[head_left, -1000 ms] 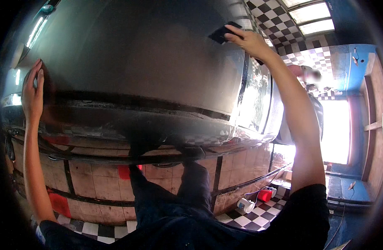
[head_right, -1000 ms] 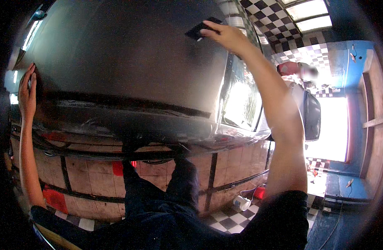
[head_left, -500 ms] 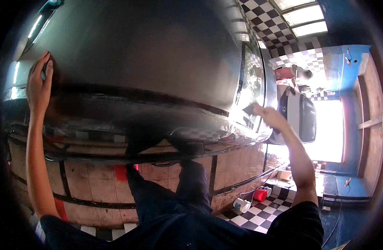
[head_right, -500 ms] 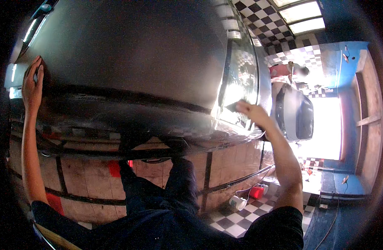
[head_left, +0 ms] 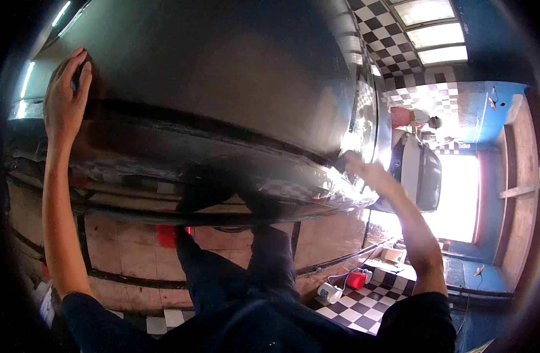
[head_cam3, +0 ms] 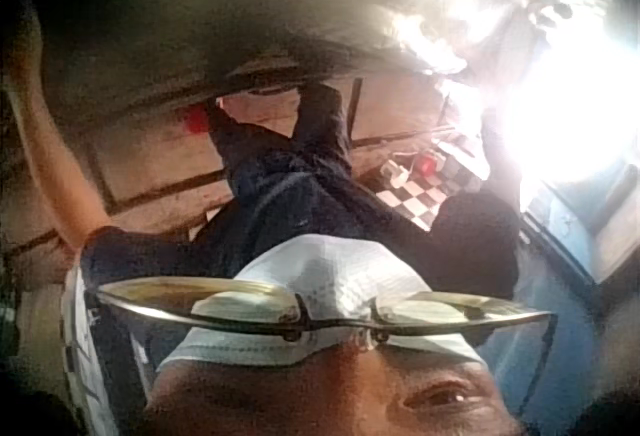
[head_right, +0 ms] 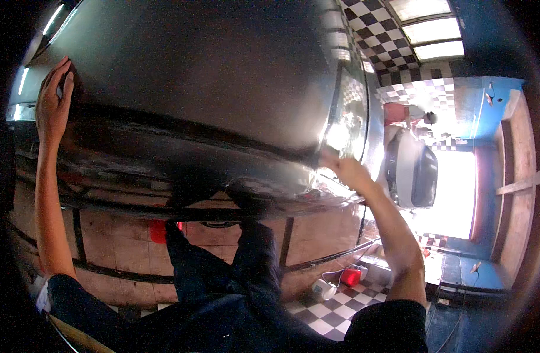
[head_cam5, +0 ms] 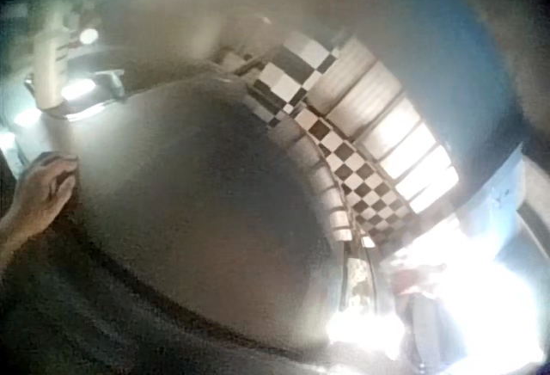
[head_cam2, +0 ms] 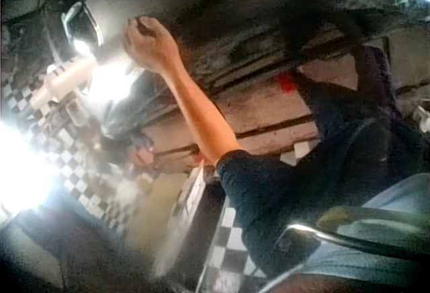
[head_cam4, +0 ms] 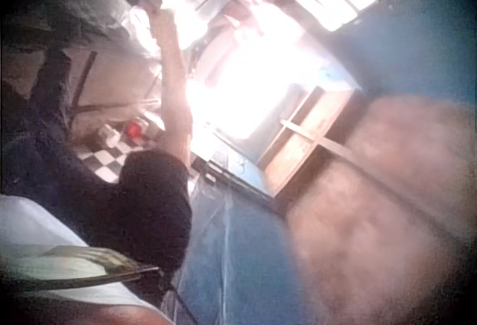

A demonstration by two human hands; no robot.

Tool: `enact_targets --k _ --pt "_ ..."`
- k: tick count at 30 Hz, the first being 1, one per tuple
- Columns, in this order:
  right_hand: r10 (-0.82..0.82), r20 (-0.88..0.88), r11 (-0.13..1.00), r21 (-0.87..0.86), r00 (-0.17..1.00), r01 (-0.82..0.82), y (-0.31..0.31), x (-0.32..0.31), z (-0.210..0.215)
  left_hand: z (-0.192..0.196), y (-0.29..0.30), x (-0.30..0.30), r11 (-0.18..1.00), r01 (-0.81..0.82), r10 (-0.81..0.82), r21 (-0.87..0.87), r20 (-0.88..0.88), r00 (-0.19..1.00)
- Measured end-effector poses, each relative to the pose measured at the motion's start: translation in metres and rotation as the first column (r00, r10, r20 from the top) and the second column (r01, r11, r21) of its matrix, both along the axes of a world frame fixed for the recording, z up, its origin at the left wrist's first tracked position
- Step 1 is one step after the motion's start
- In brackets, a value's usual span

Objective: The person applies a transparent protective film to the hood of a dark gray car. They use a squeegee to smooth the film, spray liquid from a bottle, and use a small tool to trim the edges. The person repeatedly smooths and adjusts the film to remove bubbles and ensure adhesion.

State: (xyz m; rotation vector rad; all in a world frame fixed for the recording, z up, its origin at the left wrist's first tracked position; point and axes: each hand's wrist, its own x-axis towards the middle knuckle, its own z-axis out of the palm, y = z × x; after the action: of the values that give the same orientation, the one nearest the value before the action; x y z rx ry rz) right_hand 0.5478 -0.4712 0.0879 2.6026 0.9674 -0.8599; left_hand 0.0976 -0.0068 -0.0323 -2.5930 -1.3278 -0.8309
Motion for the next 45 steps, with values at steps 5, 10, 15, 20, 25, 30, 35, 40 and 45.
enact_targets --k 5,10,15,20,25,30,35,40,45 --pt "-0.365 -0.158 0.927 0.033 0.917 0.375 -0.083 0.021 0.0 -0.002 0.002 0.001 1.0 -0.021 0.022 0.014 -0.059 0.998" --pt "-0.213 -0.139 0.926 0.287 0.967 0.245 0.029 0.063 0.049 0.004 -0.005 -0.001 1.0 -0.006 0.006 0.011 -0.014 1.0" --pt "0.084 0.038 0.906 0.414 0.996 -0.092 0.181 0.12 0.07 0.016 -0.013 0.011 1.0 0.003 -0.003 -0.006 -0.007 1.0" --pt "0.168 -0.016 0.848 0.512 0.986 -0.136 0.351 0.083 0.076 0.018 -0.015 0.002 1.0 -0.01 0.01 0.01 -0.038 0.999" --pt "0.146 -0.111 0.872 0.485 0.983 -0.075 0.373 0.043 0.037 0.019 -0.015 -0.002 1.0 0.023 -0.023 0.005 -0.046 0.999" --pt "0.242 -0.114 0.953 0.217 0.963 -0.214 0.282 -0.004 0.036 0.024 -0.02 0.006 1.0 0.026 -0.026 -0.002 0.003 1.0" --pt "0.145 -0.253 0.976 -0.124 0.957 -0.18 0.17 -0.118 0.064 0.025 -0.028 0.017 1.0 0.004 -0.005 0.005 0.064 0.998" --pt "0.123 -0.218 0.968 -0.186 0.968 -0.165 0.157 -0.104 0.087 0.032 -0.031 0.021 0.999 -0.019 0.015 0.038 0.094 0.995" --pt "-0.023 -0.264 0.956 0.276 0.964 0.098 0.291 -0.016 0.093 0.023 -0.026 0.016 0.999 0.011 -0.016 0.045 0.097 0.995"
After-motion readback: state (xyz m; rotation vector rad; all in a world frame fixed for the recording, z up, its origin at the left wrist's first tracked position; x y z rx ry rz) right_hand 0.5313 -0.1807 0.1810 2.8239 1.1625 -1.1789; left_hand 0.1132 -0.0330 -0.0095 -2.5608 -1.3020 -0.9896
